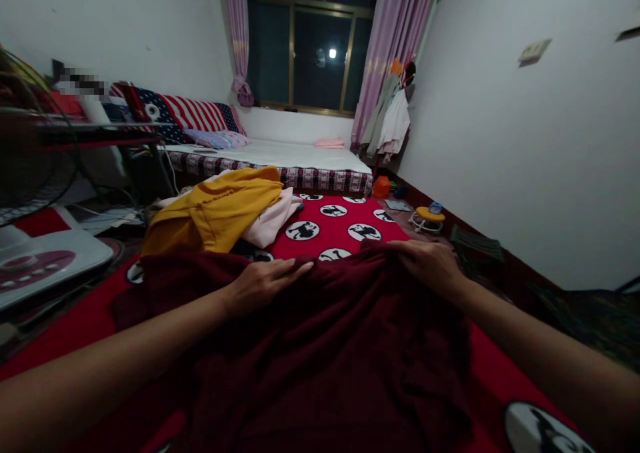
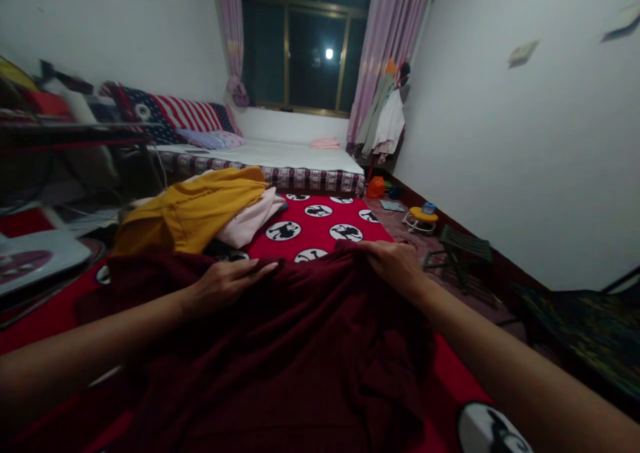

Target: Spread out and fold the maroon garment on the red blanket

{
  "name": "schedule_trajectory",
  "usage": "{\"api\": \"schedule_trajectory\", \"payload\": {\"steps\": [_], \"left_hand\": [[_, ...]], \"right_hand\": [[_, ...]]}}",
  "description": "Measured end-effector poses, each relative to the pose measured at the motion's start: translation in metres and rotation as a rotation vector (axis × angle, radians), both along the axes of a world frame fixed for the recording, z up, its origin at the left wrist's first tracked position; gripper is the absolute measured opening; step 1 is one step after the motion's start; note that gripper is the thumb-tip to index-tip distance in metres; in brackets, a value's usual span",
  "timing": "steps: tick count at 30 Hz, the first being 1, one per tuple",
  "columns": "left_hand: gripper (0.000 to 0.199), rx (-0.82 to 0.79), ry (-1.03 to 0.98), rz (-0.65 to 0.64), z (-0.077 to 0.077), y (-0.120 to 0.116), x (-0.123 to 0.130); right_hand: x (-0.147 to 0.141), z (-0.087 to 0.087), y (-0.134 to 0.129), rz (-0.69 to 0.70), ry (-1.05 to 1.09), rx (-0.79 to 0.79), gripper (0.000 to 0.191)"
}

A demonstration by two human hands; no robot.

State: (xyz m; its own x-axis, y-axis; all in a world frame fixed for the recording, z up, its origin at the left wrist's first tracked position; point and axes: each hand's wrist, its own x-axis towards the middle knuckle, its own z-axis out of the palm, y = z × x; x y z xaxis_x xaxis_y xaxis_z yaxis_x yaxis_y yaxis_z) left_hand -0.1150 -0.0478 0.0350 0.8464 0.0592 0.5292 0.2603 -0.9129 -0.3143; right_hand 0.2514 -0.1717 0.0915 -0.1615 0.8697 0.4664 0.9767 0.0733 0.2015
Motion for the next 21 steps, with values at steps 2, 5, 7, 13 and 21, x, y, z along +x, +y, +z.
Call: {"api": "schedule_trajectory", "payload": {"steps": [2,5,7,13,21], "left_hand": [[0.054,0.001,-0.081,0.068,0.023,0.021,0.016],[0.056,-0.044,-0.160,0.282,0.065,0.069,0.049],[0.057,-0.100,-0.144,0.477,0.088,0.099,0.074],[0.036,-0.302,0.040,0.705,0.071,0.107,0.124],[0.066,-0.732,0.264,0.509,-0.032,0.087,0.061]], "right_hand": [[0.010,0.019,0.014,-0.027,-0.029,0.054,0.033],[0.018,0.043,0.055,-0.168,0.004,0.159,0.032],[0.018,0.051,0.086,-0.305,0.055,0.229,0.036],[-0.010,0.016,0.115,-0.213,0.102,0.078,0.051],[0.028,-0.089,0.049,-0.209,0.152,-0.360,0.055]]}}
